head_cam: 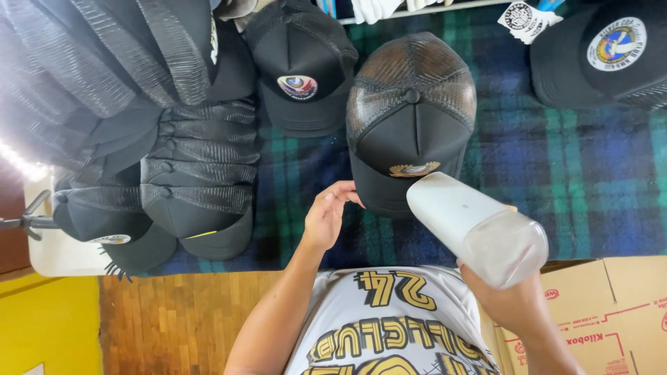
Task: The person is cleaning a black mesh cap by first brushing it with a wooden brush and then using a handheld steamer to remove wrinkles or shape it.
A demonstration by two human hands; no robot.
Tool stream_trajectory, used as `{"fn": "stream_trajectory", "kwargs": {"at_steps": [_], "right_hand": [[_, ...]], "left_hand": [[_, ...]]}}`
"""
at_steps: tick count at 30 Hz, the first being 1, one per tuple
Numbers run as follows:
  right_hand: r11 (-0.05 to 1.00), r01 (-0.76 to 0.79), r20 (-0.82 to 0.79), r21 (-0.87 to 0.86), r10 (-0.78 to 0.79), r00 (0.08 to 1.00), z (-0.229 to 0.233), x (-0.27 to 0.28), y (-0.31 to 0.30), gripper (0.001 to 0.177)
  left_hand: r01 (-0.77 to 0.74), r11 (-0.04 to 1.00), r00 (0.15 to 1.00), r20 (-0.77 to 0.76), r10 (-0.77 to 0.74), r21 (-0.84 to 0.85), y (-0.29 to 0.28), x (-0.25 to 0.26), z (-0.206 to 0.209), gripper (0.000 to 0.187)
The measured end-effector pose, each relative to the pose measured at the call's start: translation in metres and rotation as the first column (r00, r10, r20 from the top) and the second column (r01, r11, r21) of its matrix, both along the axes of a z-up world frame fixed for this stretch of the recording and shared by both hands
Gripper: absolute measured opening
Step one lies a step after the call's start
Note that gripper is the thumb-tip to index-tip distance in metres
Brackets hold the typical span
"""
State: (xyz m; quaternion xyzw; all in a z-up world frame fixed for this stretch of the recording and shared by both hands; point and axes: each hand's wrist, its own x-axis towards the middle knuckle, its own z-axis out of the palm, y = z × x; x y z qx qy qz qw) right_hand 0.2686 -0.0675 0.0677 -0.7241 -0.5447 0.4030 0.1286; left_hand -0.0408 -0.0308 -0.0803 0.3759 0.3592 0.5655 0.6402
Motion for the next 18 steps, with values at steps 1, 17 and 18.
{"fn": "stream_trajectory", "kwargs": {"at_steps": [1,17,18], "right_hand": [[0.999,-0.033,0.031,-0.026,0.033,0.999,0.0,-0.003,-0.001,0.06],[0.794,-0.594,0.229,0.129,0.559,0.797,0.031,-0.111,0.015,0.037],[0.781,-0.607,0.246,0.148,0.565,0.788,0.031,-0.115,0.016,0.04]], "left_hand": [[0.009,0.996,0.999,0.052,-0.014,0.093,0.0,-0.002,-0.013,0.075],[0.047,0.986,0.807,0.588,0.055,-0.157,-0.009,-0.002,0.021,0.062],[0.037,0.98,0.829,0.553,0.079,-0.195,-0.01,-0.005,0.013,0.06]]}}
